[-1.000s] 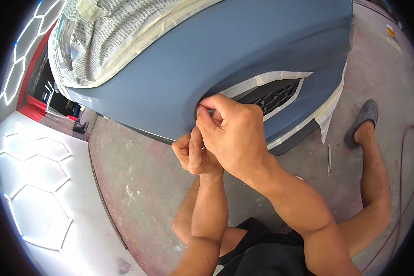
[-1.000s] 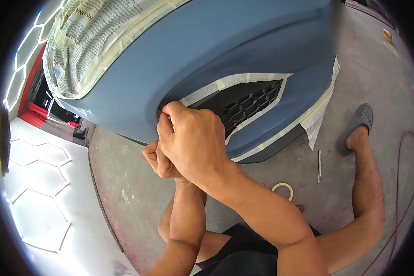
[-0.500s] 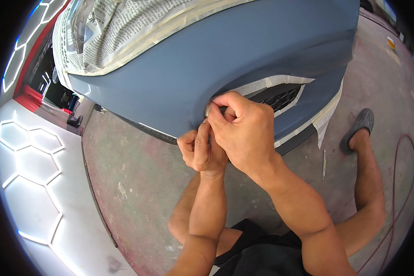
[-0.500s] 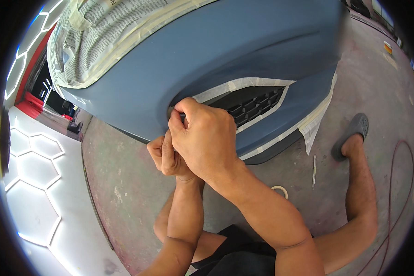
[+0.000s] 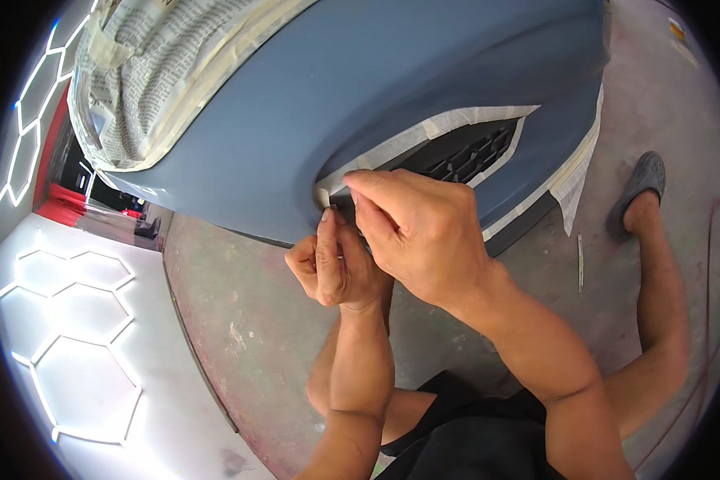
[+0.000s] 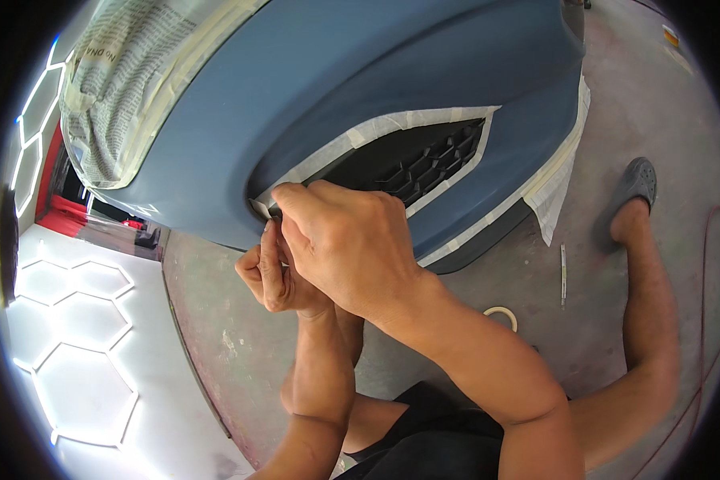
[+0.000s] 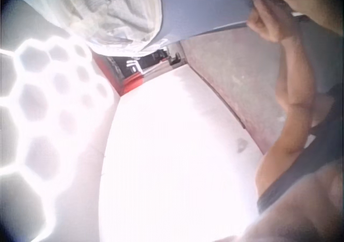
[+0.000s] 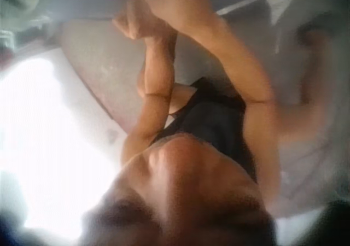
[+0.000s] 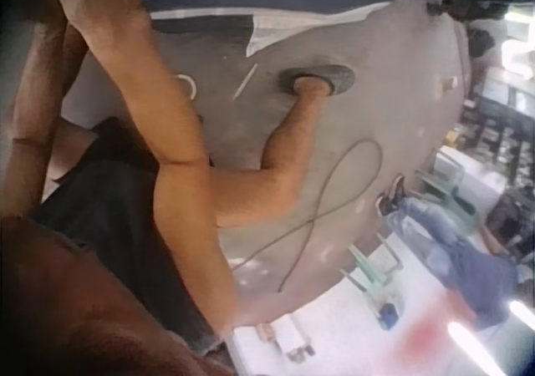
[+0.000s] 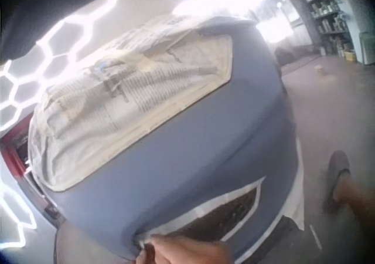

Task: The person applies masking tape along the edges of a car bumper's lower grille area. They tear pieces of tape, smooth them onto the surface, and use a small tool to press the tape into crevices.

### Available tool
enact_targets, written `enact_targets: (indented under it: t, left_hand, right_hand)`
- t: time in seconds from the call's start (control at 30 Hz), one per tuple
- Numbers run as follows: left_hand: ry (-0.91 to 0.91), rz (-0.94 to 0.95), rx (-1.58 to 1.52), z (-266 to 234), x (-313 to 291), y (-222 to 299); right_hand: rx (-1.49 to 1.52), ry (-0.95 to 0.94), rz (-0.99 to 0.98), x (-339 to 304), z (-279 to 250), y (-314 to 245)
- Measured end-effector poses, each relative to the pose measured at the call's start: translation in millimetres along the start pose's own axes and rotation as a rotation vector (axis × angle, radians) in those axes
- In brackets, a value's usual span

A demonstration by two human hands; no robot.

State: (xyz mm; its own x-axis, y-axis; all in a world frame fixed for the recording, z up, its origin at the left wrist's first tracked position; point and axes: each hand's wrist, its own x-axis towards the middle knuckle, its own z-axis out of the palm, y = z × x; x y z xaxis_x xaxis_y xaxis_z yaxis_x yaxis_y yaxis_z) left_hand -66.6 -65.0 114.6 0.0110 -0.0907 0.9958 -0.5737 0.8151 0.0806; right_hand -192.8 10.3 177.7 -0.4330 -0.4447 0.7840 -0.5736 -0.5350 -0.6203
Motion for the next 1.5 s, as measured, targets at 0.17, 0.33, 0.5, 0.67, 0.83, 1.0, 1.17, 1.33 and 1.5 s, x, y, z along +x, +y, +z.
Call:
enact_targets:
  t: [0.17, 0.33, 0.5, 0.67, 0.83, 1.0, 1.17, 1.33, 1.5]
  left_hand:
    - [-0.093, -0.023, 0.033, -8, 0, 4]
    - [-0.081, -0.06, 0.019, -8, -1, 10]
    - [-0.046, -0.035, 0.021, -5, -1, 8]
    - [-0.021, -0.061, 0.013, -1, -2, 7]
    - [0.018, -0.036, -0.007, 4, -1, 6]
    - [0.043, -0.017, -0.045, 6, -1, 5]
    - [0.008, -0.036, -0.012, 2, 1, 8]
    - [-0.002, -0.064, -0.062, 0, -3, 3]
    - [-0.04, -0.041, -0.108, -2, -8, -5]
  right_hand:
    - [-0.132, -0.094, -0.146, -1, -3, -2]
    - [-0.174, -0.079, -0.188, 3, 4, -5]
    - [-0.289, -0.246, -0.117, 4, -2, -6]
    - [-0.218, -0.208, -0.077, 9, -6, -7]
    - [-0.109, -0.13, -0.055, 17, -10, -2]
    - [-0.025, -0.141, 0.056, 17, -3, -5]
    - [-0.108, -0.068, 0.11, 12, 14, -16]
    - [-0.177, 0.03, 0.081, 11, 28, -21]
    - [-0.23, 0.038, 0.17, 10, 37, -29]
